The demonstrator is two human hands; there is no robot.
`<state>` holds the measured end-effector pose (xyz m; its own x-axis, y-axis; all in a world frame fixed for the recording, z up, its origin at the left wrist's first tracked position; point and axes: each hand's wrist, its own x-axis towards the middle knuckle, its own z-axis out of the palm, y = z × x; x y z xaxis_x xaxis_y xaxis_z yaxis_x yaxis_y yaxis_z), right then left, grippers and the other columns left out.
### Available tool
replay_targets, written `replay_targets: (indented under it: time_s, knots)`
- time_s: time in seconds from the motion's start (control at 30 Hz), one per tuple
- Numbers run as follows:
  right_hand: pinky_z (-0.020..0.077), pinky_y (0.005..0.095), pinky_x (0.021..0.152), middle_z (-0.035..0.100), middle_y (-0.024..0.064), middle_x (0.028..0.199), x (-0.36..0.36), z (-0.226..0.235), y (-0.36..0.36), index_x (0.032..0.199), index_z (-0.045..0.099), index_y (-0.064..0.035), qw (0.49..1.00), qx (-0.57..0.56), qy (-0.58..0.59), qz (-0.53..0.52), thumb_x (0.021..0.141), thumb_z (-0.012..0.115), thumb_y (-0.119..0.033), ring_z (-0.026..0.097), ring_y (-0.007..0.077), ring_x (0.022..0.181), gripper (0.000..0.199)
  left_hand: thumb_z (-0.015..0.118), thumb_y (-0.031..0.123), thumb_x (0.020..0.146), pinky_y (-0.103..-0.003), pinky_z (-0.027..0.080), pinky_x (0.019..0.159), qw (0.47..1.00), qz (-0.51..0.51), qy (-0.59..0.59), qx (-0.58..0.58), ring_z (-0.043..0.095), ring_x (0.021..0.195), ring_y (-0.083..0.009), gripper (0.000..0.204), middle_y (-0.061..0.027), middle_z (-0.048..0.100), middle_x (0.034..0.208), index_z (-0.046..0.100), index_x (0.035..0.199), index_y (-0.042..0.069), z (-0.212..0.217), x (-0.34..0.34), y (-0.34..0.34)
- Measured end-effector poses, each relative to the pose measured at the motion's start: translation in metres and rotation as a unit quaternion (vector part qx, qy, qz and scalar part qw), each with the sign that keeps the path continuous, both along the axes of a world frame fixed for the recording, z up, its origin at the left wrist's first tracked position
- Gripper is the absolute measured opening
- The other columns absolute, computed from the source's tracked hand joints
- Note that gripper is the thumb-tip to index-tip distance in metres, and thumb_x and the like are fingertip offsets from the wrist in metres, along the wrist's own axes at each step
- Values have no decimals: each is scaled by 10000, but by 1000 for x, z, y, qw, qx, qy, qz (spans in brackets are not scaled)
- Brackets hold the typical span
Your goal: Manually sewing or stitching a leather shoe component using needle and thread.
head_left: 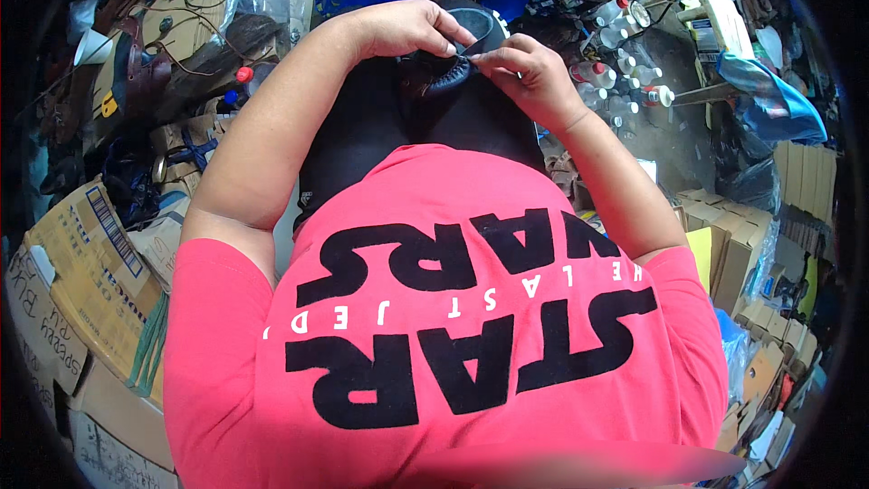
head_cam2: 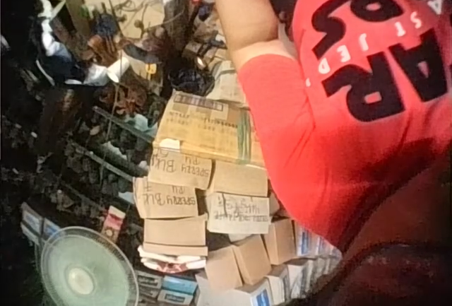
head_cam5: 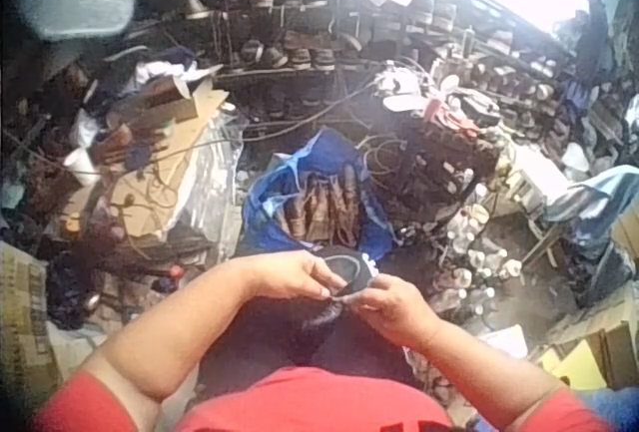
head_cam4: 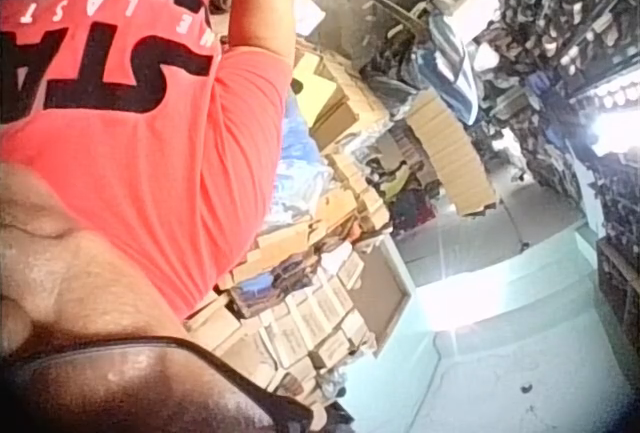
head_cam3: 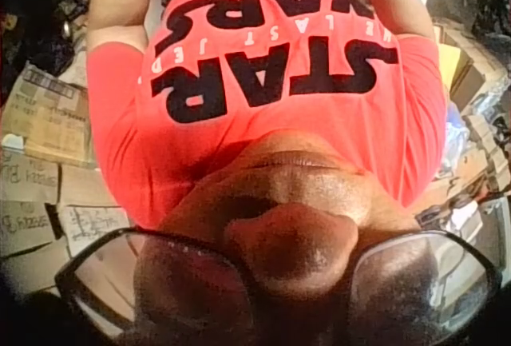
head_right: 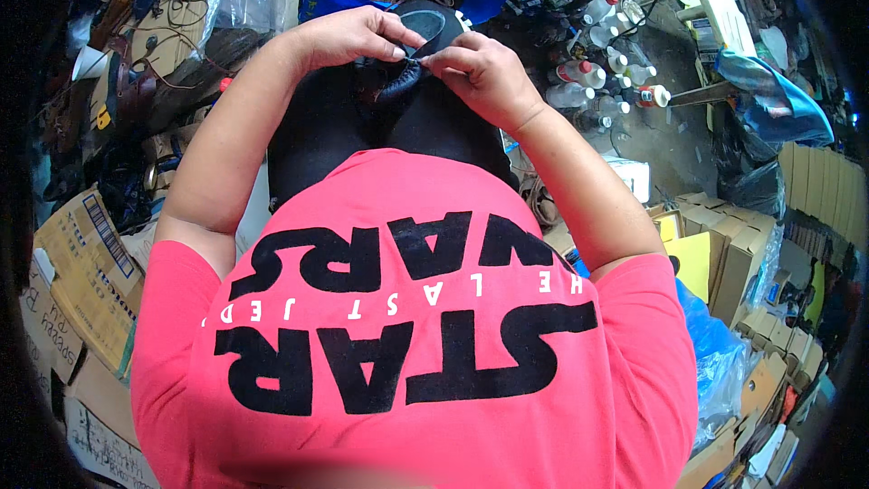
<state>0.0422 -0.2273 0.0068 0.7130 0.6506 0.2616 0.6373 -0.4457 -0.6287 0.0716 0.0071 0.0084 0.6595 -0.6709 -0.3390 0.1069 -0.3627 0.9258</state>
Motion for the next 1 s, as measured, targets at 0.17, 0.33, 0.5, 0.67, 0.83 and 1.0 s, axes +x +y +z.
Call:
replay_targets:
  time_s: [0.17,0.33,0.5,0.67,0.83,1.0]
  knots:
    - [493,392,670,611,98,857,-3,25,8,874,681,-128,981,-153,-115,33,739,611,-74,614,297,770,161,587,56,788,-272,391,934,999,-26,5,28,553,996,-140,374,-55,610,1072,622,1160,38,1,0,-2]
    - [491,406,679,627,136,840,0,59,41,819,683,-79,932,-294,-188,93,729,564,-73,631,292,778,149,563,20,799,-271,382,949,988,-88,-91,93,544,1027,-134,439,-43,610,1092,539,1237,4,3,5,-3]
    - [501,390,679,630,142,796,27,35,47,767,663,-49,932,-348,-67,72,716,613,-43,618,308,774,71,629,-42,738,-281,427,942,992,52,-113,-1,552,1052,-123,449,-44,632,1101,564,1181,-2,-14,13,-5]
    - [487,290,636,611,68,692,33,22,31,839,655,-49,973,-157,171,8,754,700,-120,591,163,671,120,665,18,736,-298,446,908,955,94,-265,93,573,1026,-167,446,-81,631,1088,566,1171,23,-7,-4,-5]
    - [462,243,725,551,31,894,37,9,-11,916,629,-40,908,34,415,-35,816,701,-230,556,109,799,226,652,214,806,-356,467,826,951,136,-219,171,615,930,-281,382,-155,643,952,573,1146,60,14,-60,22]
    - [459,333,705,548,89,794,21,-26,-17,734,612,-24,992,-13,118,-47,723,734,-321,563,246,801,321,584,240,879,-273,444,678,934,175,-36,311,552,738,-128,236,-56,571,767,661,844,19,37,-74,80]
